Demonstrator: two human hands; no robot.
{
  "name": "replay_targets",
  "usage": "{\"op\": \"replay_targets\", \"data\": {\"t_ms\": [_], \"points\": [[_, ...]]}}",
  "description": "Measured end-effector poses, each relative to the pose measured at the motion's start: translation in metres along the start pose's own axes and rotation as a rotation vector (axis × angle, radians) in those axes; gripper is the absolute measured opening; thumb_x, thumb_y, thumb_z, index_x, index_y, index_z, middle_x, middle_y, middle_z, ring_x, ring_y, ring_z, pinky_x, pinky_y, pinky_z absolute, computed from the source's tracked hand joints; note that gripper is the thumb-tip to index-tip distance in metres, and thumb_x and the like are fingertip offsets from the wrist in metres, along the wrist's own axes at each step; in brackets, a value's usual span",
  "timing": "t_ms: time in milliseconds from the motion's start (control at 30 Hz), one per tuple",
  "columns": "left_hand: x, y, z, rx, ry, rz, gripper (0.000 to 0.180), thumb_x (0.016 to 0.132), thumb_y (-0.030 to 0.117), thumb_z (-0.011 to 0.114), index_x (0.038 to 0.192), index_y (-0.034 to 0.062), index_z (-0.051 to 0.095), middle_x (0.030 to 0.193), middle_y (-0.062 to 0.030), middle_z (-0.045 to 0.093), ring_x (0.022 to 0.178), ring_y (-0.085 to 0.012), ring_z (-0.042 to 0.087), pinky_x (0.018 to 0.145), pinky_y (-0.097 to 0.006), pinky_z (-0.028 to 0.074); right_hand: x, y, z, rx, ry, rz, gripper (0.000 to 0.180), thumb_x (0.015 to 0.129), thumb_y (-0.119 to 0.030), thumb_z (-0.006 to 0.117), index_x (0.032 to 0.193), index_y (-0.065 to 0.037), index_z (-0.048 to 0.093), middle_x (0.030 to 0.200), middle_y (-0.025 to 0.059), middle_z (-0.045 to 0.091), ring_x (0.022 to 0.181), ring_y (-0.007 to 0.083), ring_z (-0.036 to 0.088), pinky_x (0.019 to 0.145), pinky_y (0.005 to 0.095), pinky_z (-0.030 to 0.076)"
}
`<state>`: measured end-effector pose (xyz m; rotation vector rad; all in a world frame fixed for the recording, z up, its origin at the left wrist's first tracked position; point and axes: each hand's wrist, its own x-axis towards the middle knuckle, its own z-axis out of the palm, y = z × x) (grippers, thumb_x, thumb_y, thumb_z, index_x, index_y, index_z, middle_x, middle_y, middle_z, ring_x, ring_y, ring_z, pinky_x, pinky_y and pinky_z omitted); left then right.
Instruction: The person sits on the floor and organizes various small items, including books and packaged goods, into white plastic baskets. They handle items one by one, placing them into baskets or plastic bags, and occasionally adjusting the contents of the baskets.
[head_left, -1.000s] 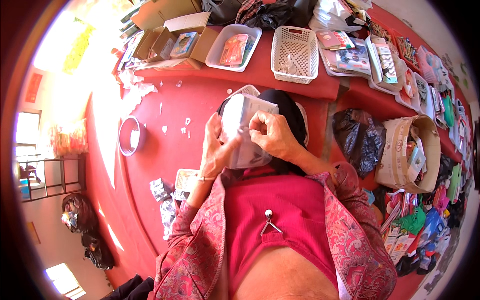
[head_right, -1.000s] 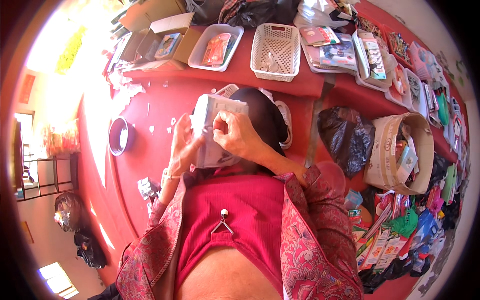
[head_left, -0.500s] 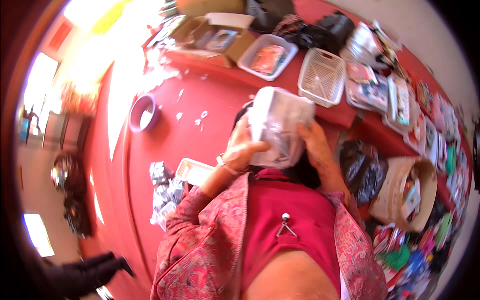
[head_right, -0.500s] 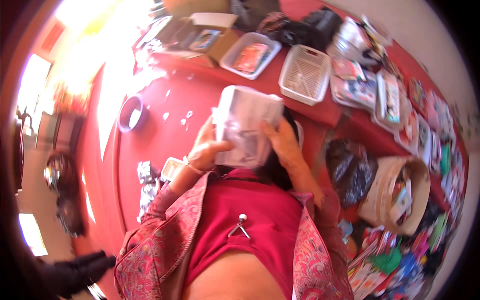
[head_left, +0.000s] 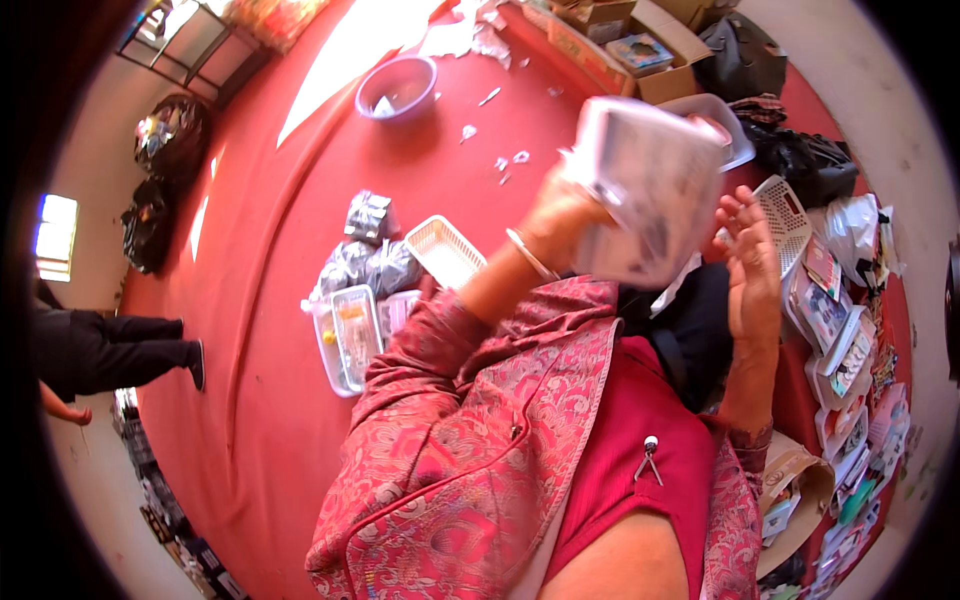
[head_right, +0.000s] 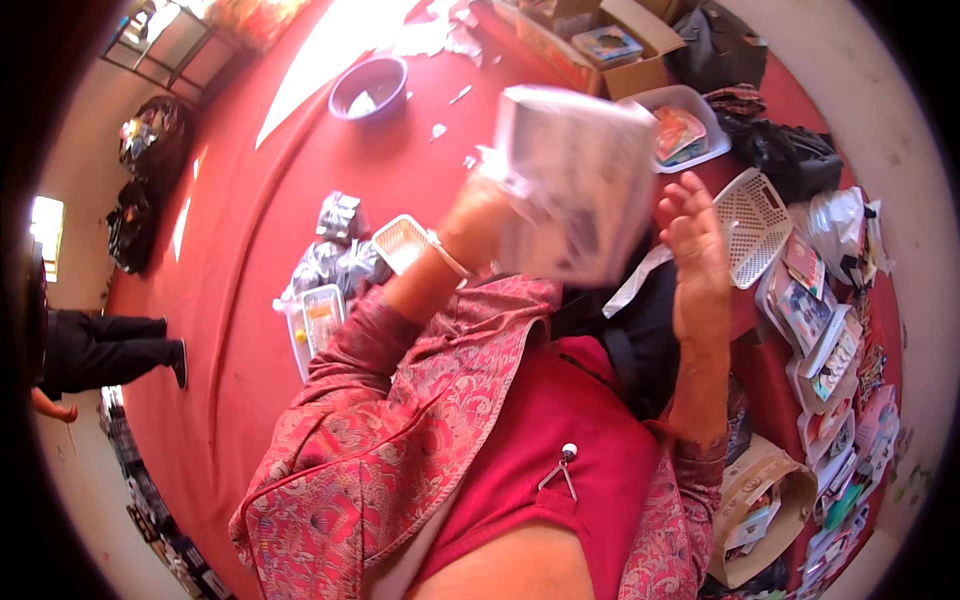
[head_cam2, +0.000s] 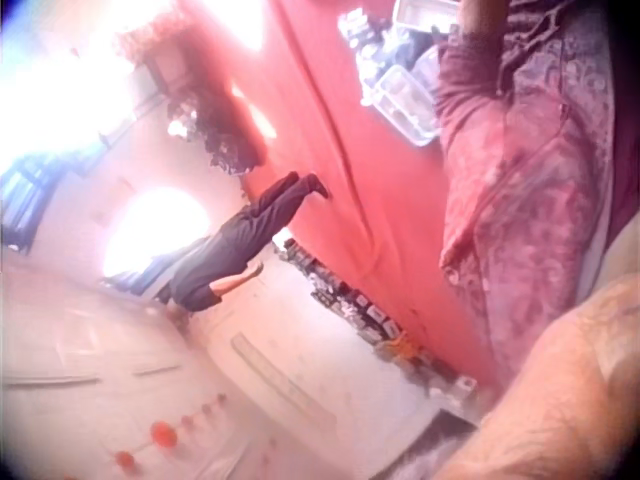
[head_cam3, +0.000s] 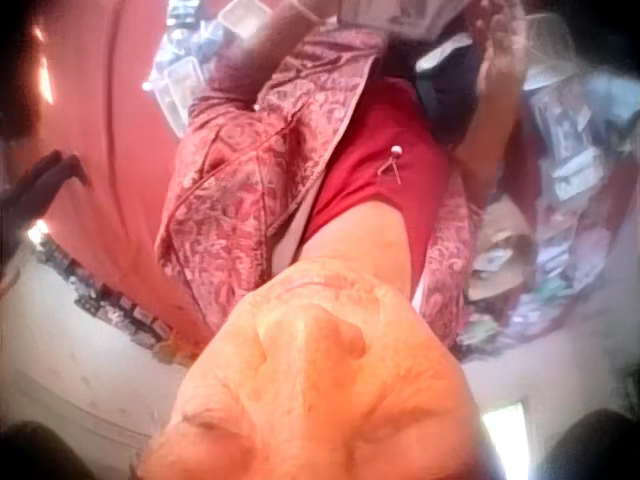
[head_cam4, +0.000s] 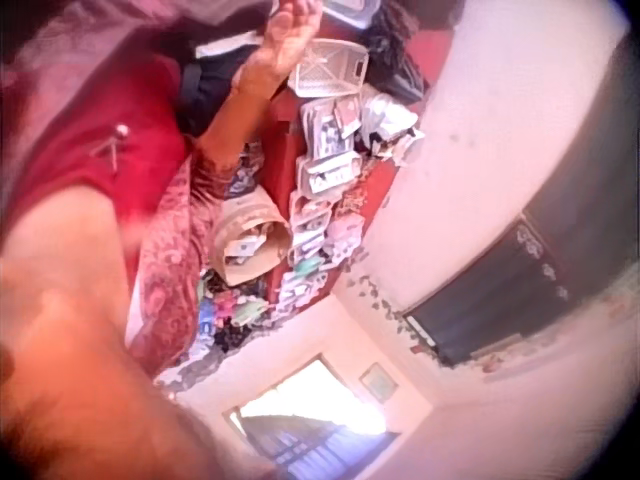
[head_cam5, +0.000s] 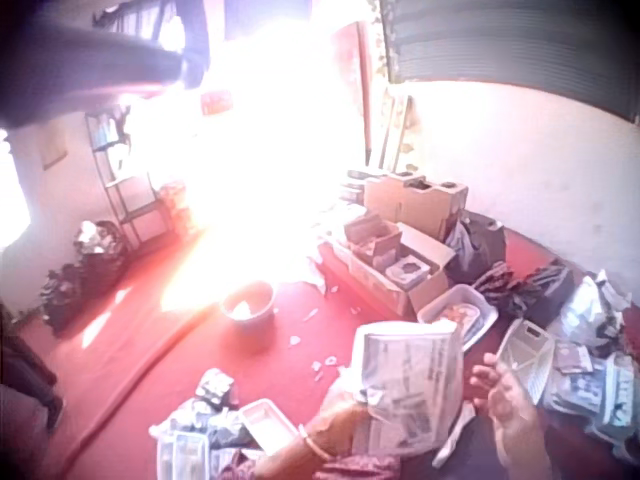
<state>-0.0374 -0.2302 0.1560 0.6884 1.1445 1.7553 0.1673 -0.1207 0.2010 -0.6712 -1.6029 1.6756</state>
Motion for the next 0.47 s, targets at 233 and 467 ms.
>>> {"op": "replay_targets", "data": {"t_ms": [233,467], "points": [[-0.063,0.017,-0.200,-0.037,0.762,0.077,0.025,0.061,-0.006,0.060,0.085,-0.0096,0.056,0.076,-0.0136,0.060,0.065,-0.0243,0.062,0.058,-0.032,0.053,0.028,0.022,-0.063,0.091,0.119,0.276,0.028,0.087,-0.020,0.052,0.107,-0.001,0.055,0.090,0.0075,0.063,0.074,0.0124,0.061,0.063,0.0205,0.046],[-0.152,-0.103,-0.325,-0.068,1.166,0.023,0.063,0.062,-0.008,0.057,0.122,-0.0047,0.042,0.109,-0.0114,0.056,0.098,-0.0302,0.056,0.087,-0.043,0.044,0.058,0.097,-0.090,0.064,0.057,0.476,0.019,0.086,-0.017,0.054,0.099,-0.004,0.057,0.083,0.0047,0.063,0.067,0.0106,0.060,0.059,0.0200,0.046]]}}
